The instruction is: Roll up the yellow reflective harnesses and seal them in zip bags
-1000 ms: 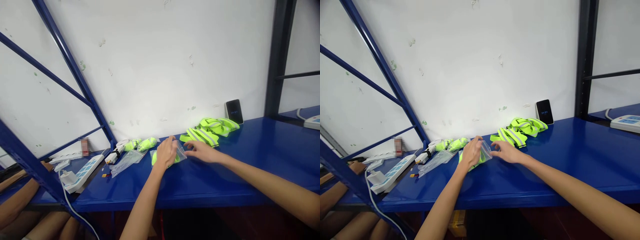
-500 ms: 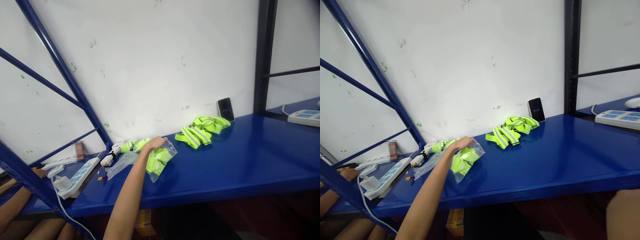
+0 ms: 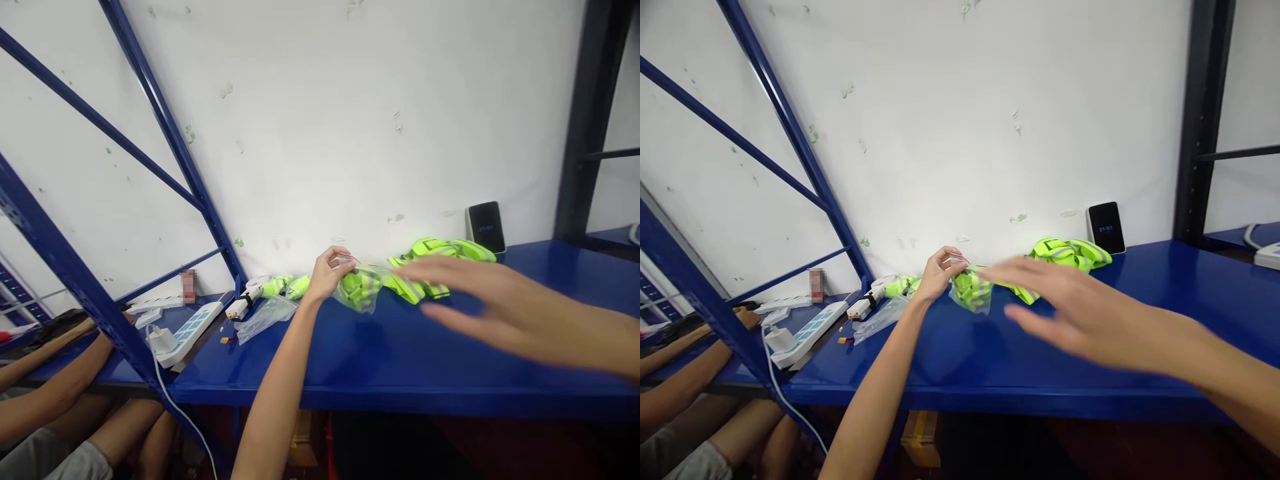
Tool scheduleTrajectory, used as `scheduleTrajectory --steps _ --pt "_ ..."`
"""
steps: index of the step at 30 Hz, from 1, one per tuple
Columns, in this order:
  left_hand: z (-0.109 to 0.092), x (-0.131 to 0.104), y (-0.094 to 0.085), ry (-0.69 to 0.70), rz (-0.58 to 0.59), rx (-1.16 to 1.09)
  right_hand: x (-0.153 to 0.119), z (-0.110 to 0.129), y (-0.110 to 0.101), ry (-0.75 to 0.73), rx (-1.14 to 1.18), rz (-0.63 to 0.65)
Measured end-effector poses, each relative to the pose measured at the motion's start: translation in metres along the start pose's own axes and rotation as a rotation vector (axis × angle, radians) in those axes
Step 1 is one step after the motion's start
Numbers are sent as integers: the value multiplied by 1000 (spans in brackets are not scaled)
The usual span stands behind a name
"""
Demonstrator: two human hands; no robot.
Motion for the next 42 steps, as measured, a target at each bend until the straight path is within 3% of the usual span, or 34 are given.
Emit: scheduleTrajectory --steps 2,3,4,6,8,13,18,23,29,33,38,42 --pt "2 -1 7 50 -95 -24 167 17 -69 97 -1 73" --pt "5 -2 10 54 -127 -34 235 27 -93 139 9 92" --pt "10 -4 12 47 -146 -40 287 36 -110 165 24 29" --pt "24 -10 14 7 -167 -37 340 48 -117 197 96 -36" --pt "38 -16 13 -33 -177 -25 344 49 -102 202 132 -74" --pt "57 -23 14 -71 -243 109 314 35 -66 119 111 -139" --pt "54 -34 30 16 -312 347 315 38 -69 118 193 -205" --pt "58 -44 42 -24 -122 443 307 41 -74 171 282 -131" --pt "54 -47 30 58 -215 822 299 39 -75 148 214 37" --pt "54 -49 18 63 -232 994 298 35 -69 121 144 19" --pt "59 -45 11 106 -211 966 297 27 -65 177 121 -16" --pt "55 -46 13 46 -300 1019 297 31 -55 203 244 -69"
Point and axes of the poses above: each hand's wrist, its own x-axis towards the middle knuckle, its own y-axis out of the palm, z = x × y, the point moved 2 cm from there along x, towards the middle knuckle, and after that the axes turned 6 degrees about z, right-handed, at the moved point
